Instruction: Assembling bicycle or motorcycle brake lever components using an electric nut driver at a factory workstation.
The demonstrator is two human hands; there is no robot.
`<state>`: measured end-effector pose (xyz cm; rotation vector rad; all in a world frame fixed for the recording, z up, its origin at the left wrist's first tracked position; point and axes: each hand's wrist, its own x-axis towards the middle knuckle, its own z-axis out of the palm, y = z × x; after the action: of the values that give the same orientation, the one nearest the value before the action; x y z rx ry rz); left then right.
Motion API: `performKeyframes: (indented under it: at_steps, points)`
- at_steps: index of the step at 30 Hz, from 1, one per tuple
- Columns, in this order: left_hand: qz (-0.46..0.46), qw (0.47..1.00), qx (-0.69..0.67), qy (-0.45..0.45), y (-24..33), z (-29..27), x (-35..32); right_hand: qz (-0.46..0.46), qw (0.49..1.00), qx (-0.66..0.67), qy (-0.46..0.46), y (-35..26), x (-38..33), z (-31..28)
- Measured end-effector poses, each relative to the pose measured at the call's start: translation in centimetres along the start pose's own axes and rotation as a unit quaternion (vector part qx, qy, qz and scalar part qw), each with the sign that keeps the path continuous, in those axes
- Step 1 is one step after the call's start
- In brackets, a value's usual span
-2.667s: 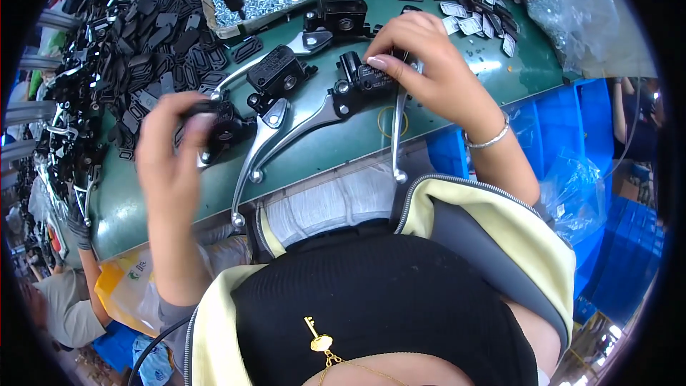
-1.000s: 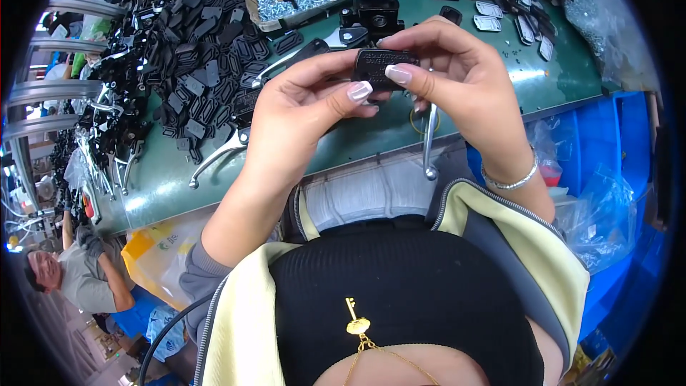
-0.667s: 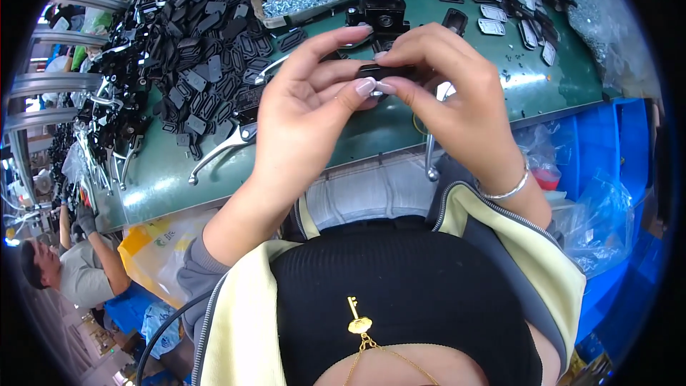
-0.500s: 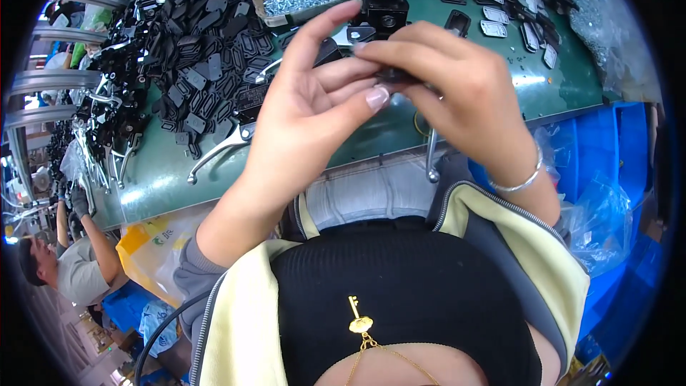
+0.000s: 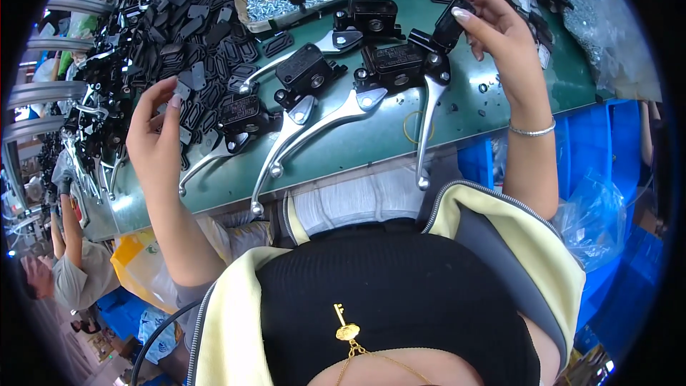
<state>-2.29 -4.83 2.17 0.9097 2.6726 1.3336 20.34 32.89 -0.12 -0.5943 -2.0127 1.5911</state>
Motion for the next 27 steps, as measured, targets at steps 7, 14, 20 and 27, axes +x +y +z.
performKeyframes:
  at_steps: [7,14,20,27]
  points:
    - [0.068,0.955,0.276,-0.08,-4.4,-0.3,-0.3,0.049,0.994,-0.092,-0.02,1.0,0.1,-0.5]
    - [-0.009,0.972,0.212,-0.104,-5.3,-0.1,0.8,0.075,0.996,-0.035,-0.013,1.9,-0.3,-0.2]
    - [-0.033,0.963,0.217,-0.156,-6.2,-2.3,1.0,0.019,0.995,-0.089,-0.028,1.4,0.0,0.1]
    - [0.003,0.971,0.206,-0.118,-7.9,-2.8,0.8,-0.116,0.943,-0.31,-0.01,5.1,2.3,-8.2]
